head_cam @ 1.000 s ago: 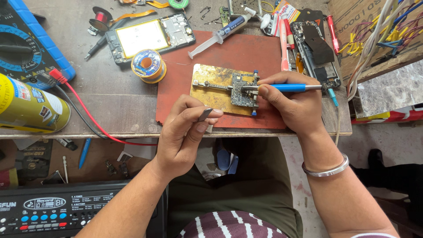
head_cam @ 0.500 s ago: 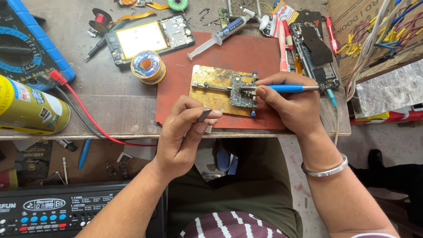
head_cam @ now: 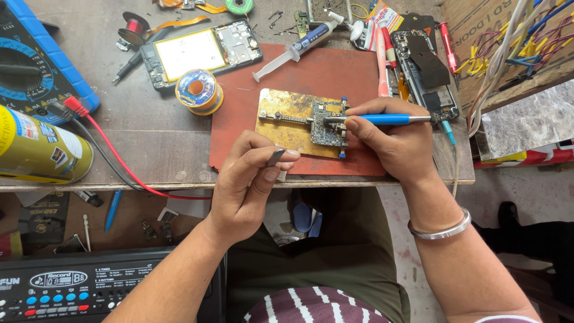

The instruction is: The person cleans a small circuit board clamped to a workbench. They apply a liquid from a spray can onto a toothbrush and scrub the board, then use a utility knife to scrape residue and tweezers to pick at components. The board remains clamped throughout.

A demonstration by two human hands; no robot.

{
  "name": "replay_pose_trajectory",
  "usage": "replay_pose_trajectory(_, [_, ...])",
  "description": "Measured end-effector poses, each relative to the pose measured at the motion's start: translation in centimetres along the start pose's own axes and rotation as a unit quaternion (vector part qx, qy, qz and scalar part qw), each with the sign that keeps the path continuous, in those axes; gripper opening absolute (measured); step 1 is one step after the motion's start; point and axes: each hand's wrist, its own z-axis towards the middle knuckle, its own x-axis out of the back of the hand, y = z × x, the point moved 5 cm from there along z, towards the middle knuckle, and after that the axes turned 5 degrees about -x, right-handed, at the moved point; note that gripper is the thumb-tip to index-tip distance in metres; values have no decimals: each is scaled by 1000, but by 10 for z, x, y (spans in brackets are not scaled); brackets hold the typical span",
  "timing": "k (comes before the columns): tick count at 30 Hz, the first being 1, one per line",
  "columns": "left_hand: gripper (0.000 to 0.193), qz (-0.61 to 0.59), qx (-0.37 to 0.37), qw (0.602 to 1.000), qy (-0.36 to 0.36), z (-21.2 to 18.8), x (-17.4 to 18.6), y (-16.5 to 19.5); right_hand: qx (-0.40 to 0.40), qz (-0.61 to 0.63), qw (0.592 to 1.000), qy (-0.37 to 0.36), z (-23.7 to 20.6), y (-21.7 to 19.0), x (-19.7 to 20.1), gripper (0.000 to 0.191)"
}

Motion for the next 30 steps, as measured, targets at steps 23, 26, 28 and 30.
replay_pose_trajectory(23, [21,-9,9,1000,-3,3,0,2,61,-82,995,9,0,-6,2,13])
replay_pose_trajectory(26, [21,3,13,1000,-5,3,1,3,77,-89,993,7,0,-8,1,13])
replay_pose_trajectory(28, [21,9,15,1000,-7,3,1,3,89,-101,991,4,0,-10,0,12])
replay_pose_trajectory(30, [21,9,16,1000,-6,3,1,4,106,-121,987,-1,0,-12,0,12])
